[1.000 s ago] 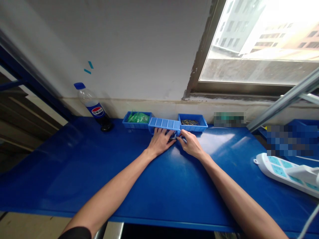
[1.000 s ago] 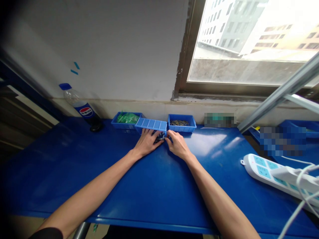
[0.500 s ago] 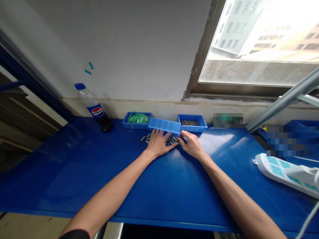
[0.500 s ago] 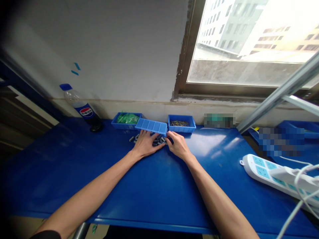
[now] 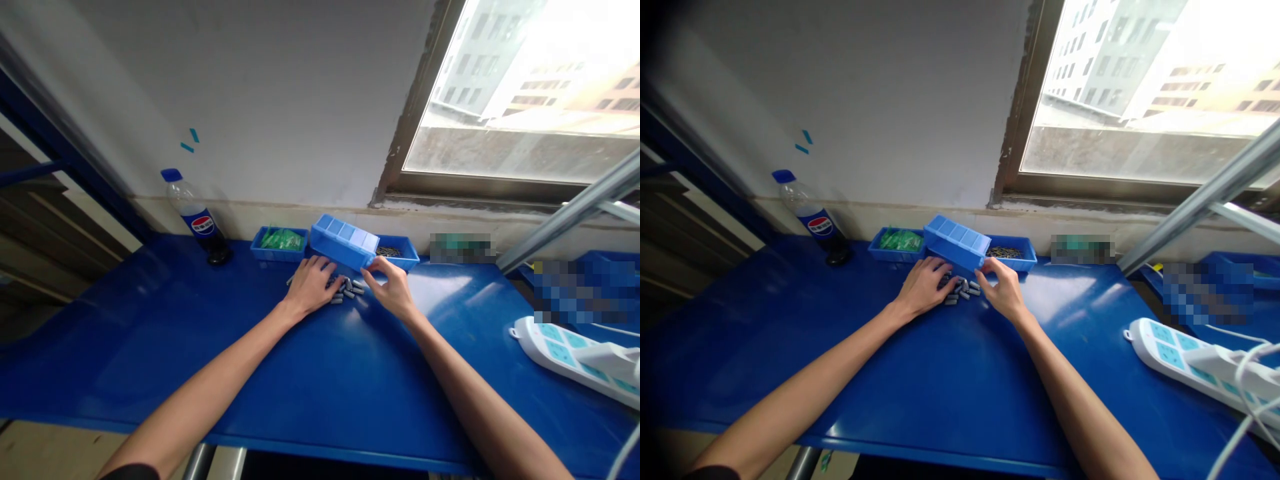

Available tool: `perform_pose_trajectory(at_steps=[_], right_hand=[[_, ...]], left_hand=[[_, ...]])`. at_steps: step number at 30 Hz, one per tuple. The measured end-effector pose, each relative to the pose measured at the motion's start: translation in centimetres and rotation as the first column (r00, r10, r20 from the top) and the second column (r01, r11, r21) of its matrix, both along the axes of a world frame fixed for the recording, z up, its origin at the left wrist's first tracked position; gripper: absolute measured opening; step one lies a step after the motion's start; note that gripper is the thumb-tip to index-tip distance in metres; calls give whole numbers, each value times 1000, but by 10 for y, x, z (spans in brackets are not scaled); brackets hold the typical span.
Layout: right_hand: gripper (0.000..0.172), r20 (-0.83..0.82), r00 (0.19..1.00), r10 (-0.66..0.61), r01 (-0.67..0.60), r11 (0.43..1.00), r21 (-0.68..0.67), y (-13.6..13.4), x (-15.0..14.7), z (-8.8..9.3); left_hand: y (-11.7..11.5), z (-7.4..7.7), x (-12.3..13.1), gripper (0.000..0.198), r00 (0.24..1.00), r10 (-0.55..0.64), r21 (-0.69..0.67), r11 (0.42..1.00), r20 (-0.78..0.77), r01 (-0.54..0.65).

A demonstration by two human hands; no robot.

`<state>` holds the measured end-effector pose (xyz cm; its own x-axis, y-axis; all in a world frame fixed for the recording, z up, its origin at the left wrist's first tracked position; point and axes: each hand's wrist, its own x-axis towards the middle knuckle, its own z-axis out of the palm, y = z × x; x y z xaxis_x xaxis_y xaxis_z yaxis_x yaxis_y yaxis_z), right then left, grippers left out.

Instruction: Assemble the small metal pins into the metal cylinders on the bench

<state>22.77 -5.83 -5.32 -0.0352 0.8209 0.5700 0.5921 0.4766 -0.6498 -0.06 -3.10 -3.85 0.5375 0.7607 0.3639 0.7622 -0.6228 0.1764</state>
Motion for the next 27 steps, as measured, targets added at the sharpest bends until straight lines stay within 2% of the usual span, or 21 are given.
perform_pose_trajectory(at_steps=[3,6,8,11,14,16,18,21,24,27], right_hand=[[15,-131,991,37,-52,992,-114,11,-2,13],[22,-255,963,83,-157,946,-284,30,-4,21],[21,-279,959,43,-159,898,-411,44,-5,25],[20,-300,949,-98,-80,845,-529,60,-6,29],[33,-377,908,-181,-46,852,-522,66,-3,31],[39,-412,894,-177,-59,864,-501,65,0,29],[36,-414,898,-148,-77,874,-479,60,3,26],[24,-378,921,-95,-79,904,-421,50,5,20],[24,-318,944,-84,-40,929,-367,39,8,18],[25,-166,977,-134,85,958,-275,29,18,18]], left_hand=[[0,0,-18,47,998,59,-41,997,-11,-59],[-5,-8,-32,58,993,118,-112,987,-20,-119],[-10,-15,-35,63,989,147,-157,976,-22,-149],[-20,-24,-30,67,992,125,-187,974,-21,-126],[-27,-27,-19,71,995,102,-220,970,-18,-103],[-30,-27,-13,72,996,88,-236,968,-8,-87],[-30,-27,-8,72,998,66,-243,968,3,-64],[-28,-26,-3,69,999,27,-234,972,19,-22],[-28,-25,2,67,999,14,-194,981,41,-6],[-28,-24,5,67,999,-10,-168,986,38,16]])
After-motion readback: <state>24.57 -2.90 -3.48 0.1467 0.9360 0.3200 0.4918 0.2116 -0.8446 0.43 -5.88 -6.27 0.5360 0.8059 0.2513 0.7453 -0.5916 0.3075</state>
